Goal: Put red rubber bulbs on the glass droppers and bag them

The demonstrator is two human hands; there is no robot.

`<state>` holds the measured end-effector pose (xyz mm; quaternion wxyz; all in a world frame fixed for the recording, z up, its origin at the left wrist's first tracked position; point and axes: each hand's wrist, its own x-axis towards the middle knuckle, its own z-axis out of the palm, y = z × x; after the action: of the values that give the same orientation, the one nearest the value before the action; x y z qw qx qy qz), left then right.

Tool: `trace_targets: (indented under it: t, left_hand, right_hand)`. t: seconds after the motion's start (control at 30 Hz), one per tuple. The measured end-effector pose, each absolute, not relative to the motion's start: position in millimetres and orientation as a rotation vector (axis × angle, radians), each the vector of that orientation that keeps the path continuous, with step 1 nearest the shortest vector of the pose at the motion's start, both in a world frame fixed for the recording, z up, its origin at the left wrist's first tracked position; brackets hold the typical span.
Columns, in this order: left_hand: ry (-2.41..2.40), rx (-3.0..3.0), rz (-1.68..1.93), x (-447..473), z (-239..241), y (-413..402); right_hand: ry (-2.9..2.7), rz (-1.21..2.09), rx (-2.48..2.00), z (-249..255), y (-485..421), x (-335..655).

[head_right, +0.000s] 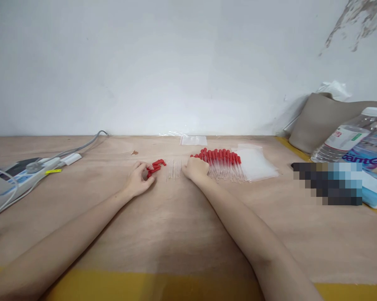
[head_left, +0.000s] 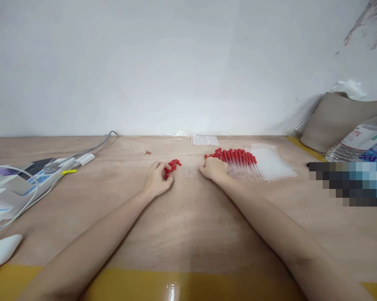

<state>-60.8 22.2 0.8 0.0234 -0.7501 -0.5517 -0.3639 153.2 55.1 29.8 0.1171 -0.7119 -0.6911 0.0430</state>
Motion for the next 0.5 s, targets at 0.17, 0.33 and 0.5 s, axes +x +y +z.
trace_targets:
  t: [0.17, 0.33, 0.5]
  left_hand:
    - [-1.877, -2.306, -1.158, -61, -5, 21]
    - [-1.867, -2.302, -0.922, -57, 12, 13]
    - [-1.673, -2.43, -0.829, -36, 29, -8]
  right_hand:
    - [-2.019, 0.123, -2.047, 27, 55, 149]
    - [-2.037, 0.18, -2.006, 25, 55, 143]
    - [-2.066, 0.25, -2.041, 29, 55, 138]
